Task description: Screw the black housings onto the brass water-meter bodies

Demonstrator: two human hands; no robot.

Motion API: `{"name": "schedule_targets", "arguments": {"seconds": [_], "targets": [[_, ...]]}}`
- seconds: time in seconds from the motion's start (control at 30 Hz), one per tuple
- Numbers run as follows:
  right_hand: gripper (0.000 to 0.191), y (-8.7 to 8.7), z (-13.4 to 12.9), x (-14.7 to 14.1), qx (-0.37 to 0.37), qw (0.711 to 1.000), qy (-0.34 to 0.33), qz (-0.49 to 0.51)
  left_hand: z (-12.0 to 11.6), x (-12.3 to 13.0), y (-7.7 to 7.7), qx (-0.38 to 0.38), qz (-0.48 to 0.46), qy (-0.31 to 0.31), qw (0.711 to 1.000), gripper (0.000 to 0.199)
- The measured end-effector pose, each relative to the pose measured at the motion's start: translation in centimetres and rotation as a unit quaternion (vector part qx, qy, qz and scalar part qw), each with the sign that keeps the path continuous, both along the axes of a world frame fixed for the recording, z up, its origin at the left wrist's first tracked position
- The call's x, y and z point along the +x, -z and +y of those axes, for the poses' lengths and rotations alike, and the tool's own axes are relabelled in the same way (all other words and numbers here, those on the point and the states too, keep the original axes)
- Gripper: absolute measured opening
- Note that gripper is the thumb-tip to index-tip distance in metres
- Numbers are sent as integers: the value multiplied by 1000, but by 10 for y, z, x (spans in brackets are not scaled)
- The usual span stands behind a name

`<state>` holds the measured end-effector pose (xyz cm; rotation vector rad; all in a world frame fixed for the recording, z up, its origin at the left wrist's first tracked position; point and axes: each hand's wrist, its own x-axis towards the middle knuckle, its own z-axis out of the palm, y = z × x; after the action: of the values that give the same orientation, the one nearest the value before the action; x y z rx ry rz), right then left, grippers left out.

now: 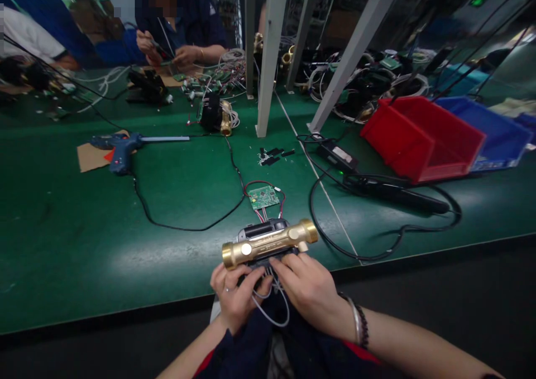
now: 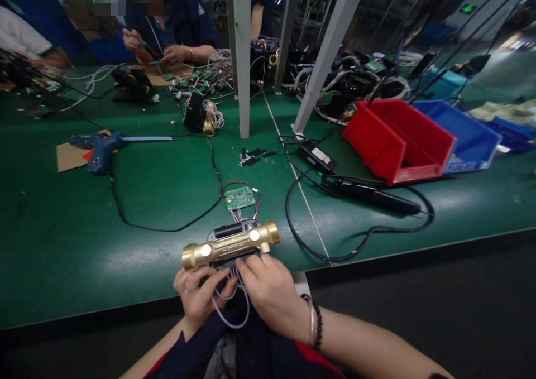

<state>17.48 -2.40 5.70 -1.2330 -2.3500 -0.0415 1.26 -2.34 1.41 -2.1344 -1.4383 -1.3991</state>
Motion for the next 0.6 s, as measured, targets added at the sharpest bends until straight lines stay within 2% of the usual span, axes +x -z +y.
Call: {"name": "schedule_targets", "arguments": {"seconds": [0.17, 0.23, 0.33, 0.4, 0.47, 0.53, 0.57, 0.6], "targets": [[36, 0, 2, -3, 0, 1000, -28, -12, 1, -1, 1, 16, 16, 16, 1000, 12], [38, -12, 3, 1, -17, 999, -49, 12, 1, -1, 4, 14, 22, 6, 1000, 17], [28, -45, 19, 16, -36, 991, -106, 77, 2, -2, 11, 11, 21, -10, 1000, 23], [16, -69, 46, 27, -10, 986, -107, 126, 3, -4, 15, 16, 40, -4, 999, 17], [13, -83, 90, 36, -13, 989, -58, 134, 3, -6, 20, 26, 59, 2, 998, 11], [13, -82, 143, 41, -109, 992, 28, 55, 2, -6, 25, 31, 61, -2, 998, 14], [15, -76, 170, 44, -182, 979, 91, -7, 1, -6, 28, 29, 56, -8, 998, 16], [16, -68, 195, 46, -209, 970, 120, -32, 0, -6, 30, 25, 52, -14, 998, 18]]}}
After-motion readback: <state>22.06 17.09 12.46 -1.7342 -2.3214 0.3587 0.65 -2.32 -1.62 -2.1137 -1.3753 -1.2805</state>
